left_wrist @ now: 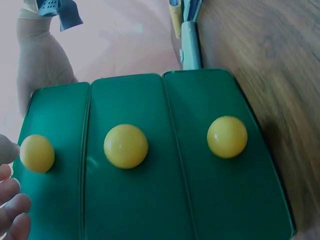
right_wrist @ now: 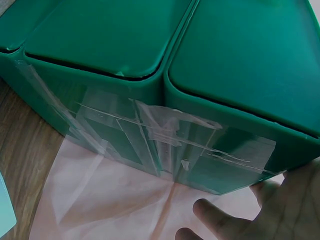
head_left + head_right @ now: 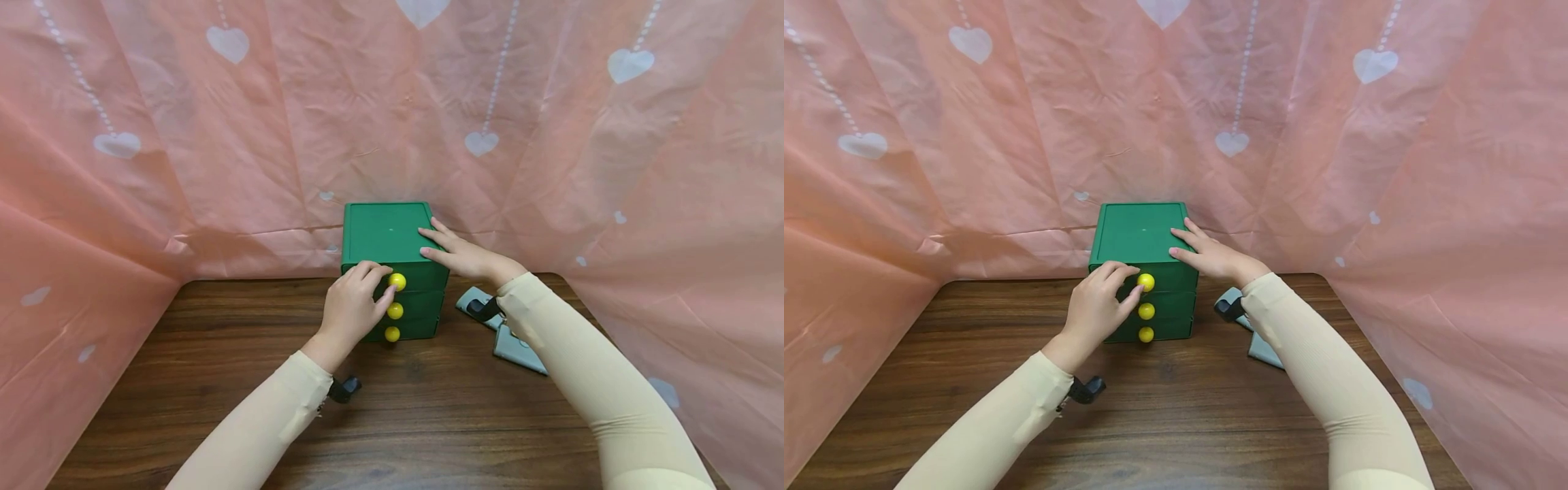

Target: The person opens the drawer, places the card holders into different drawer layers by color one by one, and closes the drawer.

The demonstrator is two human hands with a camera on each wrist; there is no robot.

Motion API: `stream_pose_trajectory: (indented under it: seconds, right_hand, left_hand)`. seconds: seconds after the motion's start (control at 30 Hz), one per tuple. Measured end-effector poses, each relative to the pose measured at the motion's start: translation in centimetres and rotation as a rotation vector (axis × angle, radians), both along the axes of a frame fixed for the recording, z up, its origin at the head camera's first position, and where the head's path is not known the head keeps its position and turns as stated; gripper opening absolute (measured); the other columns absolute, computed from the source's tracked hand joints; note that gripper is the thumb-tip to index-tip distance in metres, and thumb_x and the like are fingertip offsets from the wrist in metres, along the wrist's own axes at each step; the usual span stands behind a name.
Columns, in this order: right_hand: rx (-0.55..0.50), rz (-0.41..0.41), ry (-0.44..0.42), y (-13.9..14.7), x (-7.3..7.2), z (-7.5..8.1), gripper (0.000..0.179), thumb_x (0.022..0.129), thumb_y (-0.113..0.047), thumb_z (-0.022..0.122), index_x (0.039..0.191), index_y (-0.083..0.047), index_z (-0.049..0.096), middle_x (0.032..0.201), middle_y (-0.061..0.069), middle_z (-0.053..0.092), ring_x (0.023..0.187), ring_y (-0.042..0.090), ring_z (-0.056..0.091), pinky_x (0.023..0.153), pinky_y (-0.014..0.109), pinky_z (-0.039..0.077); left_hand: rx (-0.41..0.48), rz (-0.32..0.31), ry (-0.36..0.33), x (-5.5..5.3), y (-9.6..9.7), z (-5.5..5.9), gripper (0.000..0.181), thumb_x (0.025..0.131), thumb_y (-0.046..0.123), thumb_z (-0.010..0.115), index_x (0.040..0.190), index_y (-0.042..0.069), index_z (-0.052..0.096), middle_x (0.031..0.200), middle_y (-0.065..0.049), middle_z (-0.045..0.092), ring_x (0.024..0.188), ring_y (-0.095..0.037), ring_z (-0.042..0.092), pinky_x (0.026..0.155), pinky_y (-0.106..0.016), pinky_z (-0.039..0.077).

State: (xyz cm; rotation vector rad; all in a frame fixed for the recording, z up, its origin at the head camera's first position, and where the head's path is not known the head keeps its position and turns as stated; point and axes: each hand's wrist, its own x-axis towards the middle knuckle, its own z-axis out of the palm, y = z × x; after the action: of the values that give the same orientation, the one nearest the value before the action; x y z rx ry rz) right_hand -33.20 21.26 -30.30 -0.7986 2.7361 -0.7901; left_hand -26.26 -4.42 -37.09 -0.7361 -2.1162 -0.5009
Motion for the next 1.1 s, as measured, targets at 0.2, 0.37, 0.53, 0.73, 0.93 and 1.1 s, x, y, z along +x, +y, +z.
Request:
stream_pose_trajectory:
  seconds: [0.2, 0.37, 0.53, 0.73, 0.93, 1.1]
  right_hand:
    - [0.003, 0.003, 0.014, -0.1, -0.1, 0.1, 0.077, 0.103, -0.062, 0.036, 0.163, -0.018, 0.016, 0.168, 0.008, -0.011, 0.153, 0.036, -0.002, 0.116, 0.064, 0.016]
    - [0.002, 0.008, 0.019, -0.1, -0.1, 0.0, 0.075, 0.104, -0.060, 0.036, 0.163, -0.018, 0.015, 0.168, 0.008, -0.012, 0.153, 0.037, -0.002, 0.114, 0.062, 0.023]
    - [-0.012, -0.001, -0.013, 0.0, 0.1, -0.1, 0.070, 0.106, -0.053, 0.037, 0.163, -0.021, 0.014, 0.167, 0.005, -0.015, 0.153, 0.035, -0.002, 0.102, 0.057, 0.044]
    - [-0.006, 0.000, -0.012, 0.0, 0.1, 0.0, 0.069, 0.106, -0.052, 0.038, 0.163, -0.021, 0.014, 0.167, 0.006, -0.015, 0.153, 0.035, -0.003, 0.104, 0.057, 0.042]
    - [-0.016, -0.002, -0.026, -0.1, 0.2, 0.0, 0.068, 0.106, -0.051, 0.038, 0.163, -0.022, 0.013, 0.167, 0.005, -0.016, 0.153, 0.033, -0.004, 0.101, 0.056, 0.045]
    - [-0.001, -0.003, -0.013, -0.1, 0.1, 0.0, 0.069, 0.106, -0.053, 0.037, 0.163, -0.022, 0.013, 0.167, 0.005, -0.015, 0.153, 0.033, -0.005, 0.113, 0.060, 0.027]
  left_hand:
    - [0.020, -0.016, 0.041, -0.2, -1.1, 0.9, 0.025, 0.089, 0.026, 0.076, 0.108, 0.010, 0.074, 0.101, -0.002, 0.068, 0.084, -0.018, 0.068, 0.068, -0.033, 0.057]
    - [0.039, -0.017, 0.059, -0.5, -2.1, 1.8, 0.024, 0.089, 0.026, 0.076, 0.107, 0.011, 0.074, 0.100, -0.003, 0.068, 0.080, -0.020, 0.067, 0.065, -0.034, 0.056]
    - [0.069, -0.027, 0.054, -1.2, -2.9, 2.6, 0.024, 0.089, 0.025, 0.076, 0.107, 0.010, 0.074, 0.100, -0.004, 0.068, 0.083, -0.024, 0.068, 0.066, -0.038, 0.056]
    - [0.067, -0.039, 0.062, -2.1, -3.5, 3.3, 0.025, 0.090, 0.026, 0.074, 0.107, 0.009, 0.074, 0.100, -0.005, 0.069, 0.089, -0.025, 0.067, 0.074, -0.039, 0.056]
    - [0.071, -0.055, 0.031, -3.3, -3.9, 4.1, 0.029, 0.089, 0.028, 0.075, 0.109, 0.007, 0.073, 0.102, -0.007, 0.069, 0.092, -0.028, 0.066, 0.083, -0.042, 0.053]
    - [0.079, -0.077, -0.082, -4.1, -4.0, 4.6, 0.034, 0.090, 0.033, 0.073, 0.115, 0.009, 0.071, 0.110, -0.007, 0.068, 0.100, -0.028, 0.062, 0.090, -0.044, 0.048]
